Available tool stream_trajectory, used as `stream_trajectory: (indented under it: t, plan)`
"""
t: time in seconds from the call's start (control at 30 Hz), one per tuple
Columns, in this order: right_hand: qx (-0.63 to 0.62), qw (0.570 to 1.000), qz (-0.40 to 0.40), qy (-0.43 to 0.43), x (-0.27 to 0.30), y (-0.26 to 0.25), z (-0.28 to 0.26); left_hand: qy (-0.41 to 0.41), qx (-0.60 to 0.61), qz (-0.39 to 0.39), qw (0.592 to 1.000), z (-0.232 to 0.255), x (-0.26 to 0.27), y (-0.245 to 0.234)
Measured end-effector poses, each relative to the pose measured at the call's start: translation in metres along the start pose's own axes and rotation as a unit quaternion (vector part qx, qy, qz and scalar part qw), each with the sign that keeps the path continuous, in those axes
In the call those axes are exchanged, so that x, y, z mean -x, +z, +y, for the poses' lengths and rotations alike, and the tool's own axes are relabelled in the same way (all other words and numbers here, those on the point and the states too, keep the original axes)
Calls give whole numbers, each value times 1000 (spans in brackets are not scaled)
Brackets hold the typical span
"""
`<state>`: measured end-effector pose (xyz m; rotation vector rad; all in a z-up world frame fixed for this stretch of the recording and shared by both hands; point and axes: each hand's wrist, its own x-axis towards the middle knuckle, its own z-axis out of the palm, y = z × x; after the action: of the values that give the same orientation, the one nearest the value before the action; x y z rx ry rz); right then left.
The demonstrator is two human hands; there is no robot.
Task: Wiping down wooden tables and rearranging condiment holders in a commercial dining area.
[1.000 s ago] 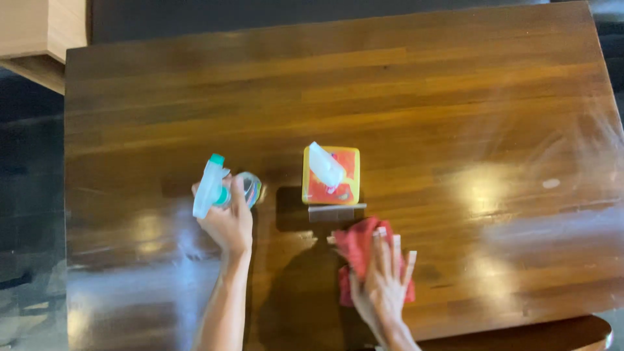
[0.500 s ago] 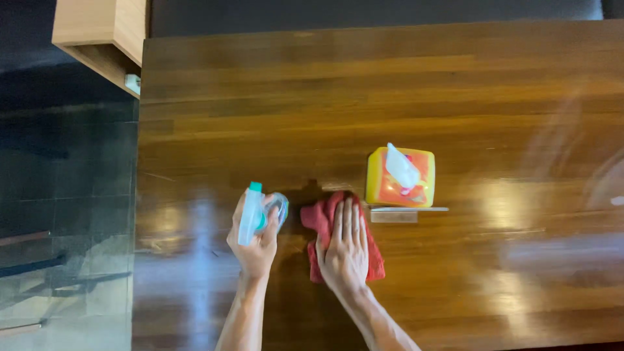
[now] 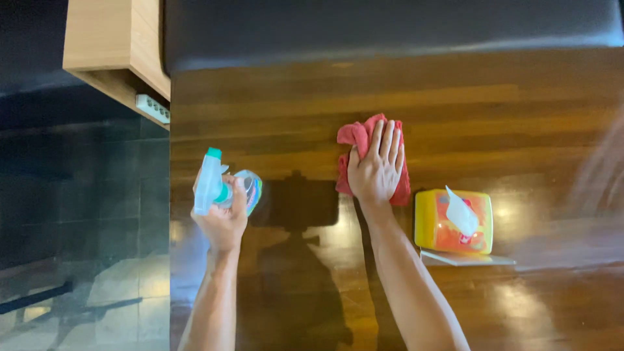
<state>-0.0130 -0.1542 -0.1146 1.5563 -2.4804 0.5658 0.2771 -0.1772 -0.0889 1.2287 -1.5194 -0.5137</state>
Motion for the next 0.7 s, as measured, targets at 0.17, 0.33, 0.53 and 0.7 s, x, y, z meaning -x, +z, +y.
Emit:
stream_trajectory:
  t: [0.17,0.33,0.53,0.7]
  plan:
    - [11,999,-21,47,-66,31,-5,8,2,7,1000,-19,-22,-11]
    - [19,994,-61,87,-142,51,-7,-18,-18,32,999,-48,-40,-16]
    - [27,995,-93,36,-164,90,-101,-142,56,46,987,-61,-42,-16]
    - [-71,979,-113,-155,-138,104,-248,-35,-79,37,996,-50,-43,-12]
